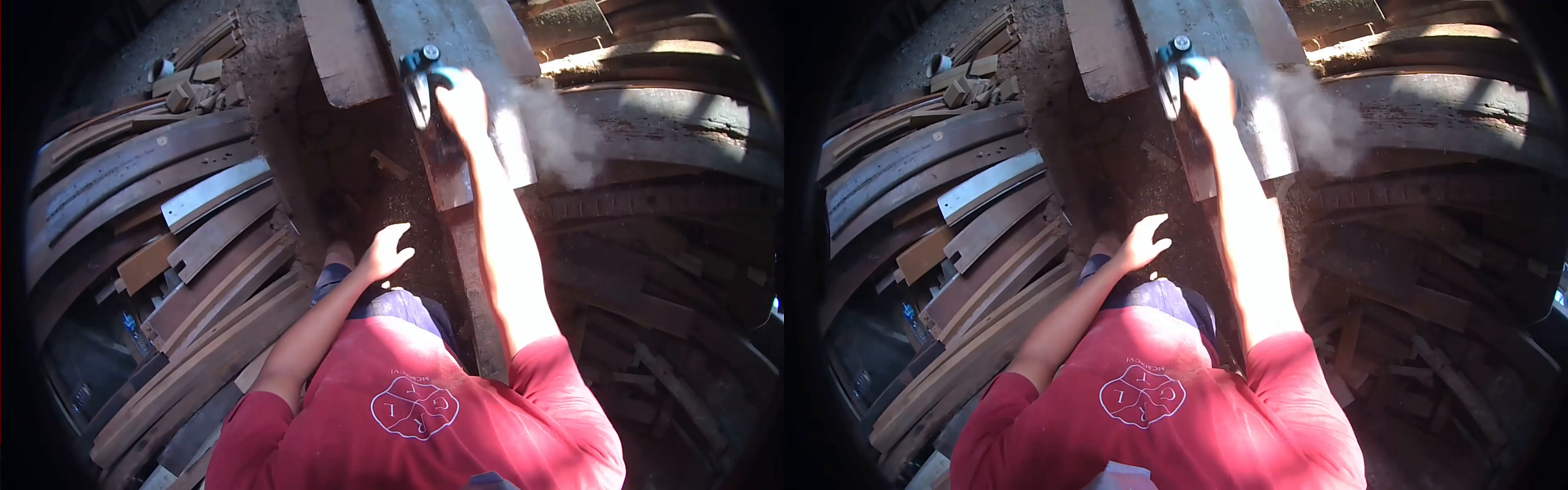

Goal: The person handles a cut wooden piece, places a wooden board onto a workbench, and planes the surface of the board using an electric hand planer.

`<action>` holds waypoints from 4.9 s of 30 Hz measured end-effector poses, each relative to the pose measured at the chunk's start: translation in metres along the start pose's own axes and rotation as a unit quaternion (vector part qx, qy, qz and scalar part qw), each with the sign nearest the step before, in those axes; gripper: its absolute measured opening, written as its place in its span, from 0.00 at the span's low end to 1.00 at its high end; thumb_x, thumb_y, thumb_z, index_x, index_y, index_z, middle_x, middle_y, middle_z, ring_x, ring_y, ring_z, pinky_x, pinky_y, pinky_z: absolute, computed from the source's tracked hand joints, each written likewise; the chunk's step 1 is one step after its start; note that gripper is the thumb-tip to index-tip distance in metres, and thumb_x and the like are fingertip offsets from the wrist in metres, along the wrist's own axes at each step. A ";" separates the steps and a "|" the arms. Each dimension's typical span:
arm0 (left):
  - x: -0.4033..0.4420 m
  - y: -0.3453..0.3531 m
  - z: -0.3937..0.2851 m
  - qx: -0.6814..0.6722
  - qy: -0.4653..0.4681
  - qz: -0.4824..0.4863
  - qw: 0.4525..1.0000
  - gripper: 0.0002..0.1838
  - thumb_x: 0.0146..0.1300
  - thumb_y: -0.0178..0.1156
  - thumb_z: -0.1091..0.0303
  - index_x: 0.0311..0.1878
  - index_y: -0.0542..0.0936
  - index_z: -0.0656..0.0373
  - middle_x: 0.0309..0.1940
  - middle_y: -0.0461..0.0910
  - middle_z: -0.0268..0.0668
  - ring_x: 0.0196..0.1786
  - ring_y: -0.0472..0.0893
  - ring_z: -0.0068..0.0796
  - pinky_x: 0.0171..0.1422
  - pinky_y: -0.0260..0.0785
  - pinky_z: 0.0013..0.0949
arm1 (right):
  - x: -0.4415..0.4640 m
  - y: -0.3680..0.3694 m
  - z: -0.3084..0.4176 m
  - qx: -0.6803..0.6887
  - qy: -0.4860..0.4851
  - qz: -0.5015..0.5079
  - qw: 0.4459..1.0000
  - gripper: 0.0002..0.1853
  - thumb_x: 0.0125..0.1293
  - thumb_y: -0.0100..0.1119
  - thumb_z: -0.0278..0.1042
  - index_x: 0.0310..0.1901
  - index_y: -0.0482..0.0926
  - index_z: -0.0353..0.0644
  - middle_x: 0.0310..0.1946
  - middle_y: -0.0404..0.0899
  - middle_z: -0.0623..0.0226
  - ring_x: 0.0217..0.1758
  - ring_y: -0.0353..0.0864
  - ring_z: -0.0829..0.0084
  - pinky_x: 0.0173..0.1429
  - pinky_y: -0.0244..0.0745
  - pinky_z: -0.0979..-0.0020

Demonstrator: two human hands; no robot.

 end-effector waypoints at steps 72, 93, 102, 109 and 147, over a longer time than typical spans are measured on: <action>0.364 -0.085 -0.172 -0.062 0.119 -0.202 0.970 0.16 0.73 0.60 0.64 0.60 0.85 0.56 0.66 0.77 0.49 0.69 0.76 0.51 0.77 0.66 0.46 | -0.002 -0.090 -0.093 0.059 0.084 0.102 0.989 0.33 0.63 0.68 0.37 0.72 0.77 0.50 0.46 0.88 0.43 0.50 0.90 0.45 0.53 0.84 0.53; 0.310 0.016 -0.218 -0.153 0.277 0.096 0.944 0.17 0.75 0.63 0.53 0.58 0.84 0.53 0.56 0.87 0.40 0.65 0.81 0.41 0.74 0.69 0.44 | -0.192 -0.189 -0.162 0.078 0.283 0.117 0.949 0.31 0.62 0.74 0.28 0.69 0.81 0.45 0.51 0.88 0.45 0.57 0.90 0.52 0.57 0.83 0.62; 0.411 -0.197 -0.020 0.297 -0.058 -0.393 0.868 0.42 0.76 0.46 0.29 0.85 0.61 0.42 0.85 0.55 0.54 0.84 0.56 0.67 0.85 0.53 0.61 | 0.070 -0.084 -0.107 0.050 0.056 0.009 0.997 0.16 0.60 0.73 0.34 0.51 0.87 0.48 0.40 0.88 0.47 0.47 0.87 0.42 0.51 0.81 0.53; 0.415 -0.201 -0.005 0.311 -0.127 -0.386 0.859 0.49 0.70 0.53 0.26 0.86 0.58 0.45 0.80 0.59 0.66 0.82 0.61 0.64 0.83 0.55 0.61 | 0.035 -0.118 -0.123 -0.016 0.028 0.068 0.997 0.17 0.61 0.74 0.34 0.51 0.86 0.43 0.42 0.88 0.49 0.47 0.86 0.43 0.53 0.81 0.55; 0.418 -0.205 0.033 0.085 -0.130 -0.458 0.875 0.39 0.79 0.52 0.44 0.84 0.58 0.54 0.72 0.72 0.66 0.73 0.73 0.68 0.78 0.65 0.56 | -0.037 -0.100 -0.103 0.017 0.146 0.079 0.986 0.17 0.62 0.76 0.36 0.51 0.88 0.40 0.41 0.90 0.47 0.48 0.92 0.49 0.49 0.82 0.57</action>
Point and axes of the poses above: each hand's wrist, its own x-axis towards the middle knuckle, its own y-axis out of the palm, z = x × y, the point moved 5 cm from there along x, towards the middle knuckle
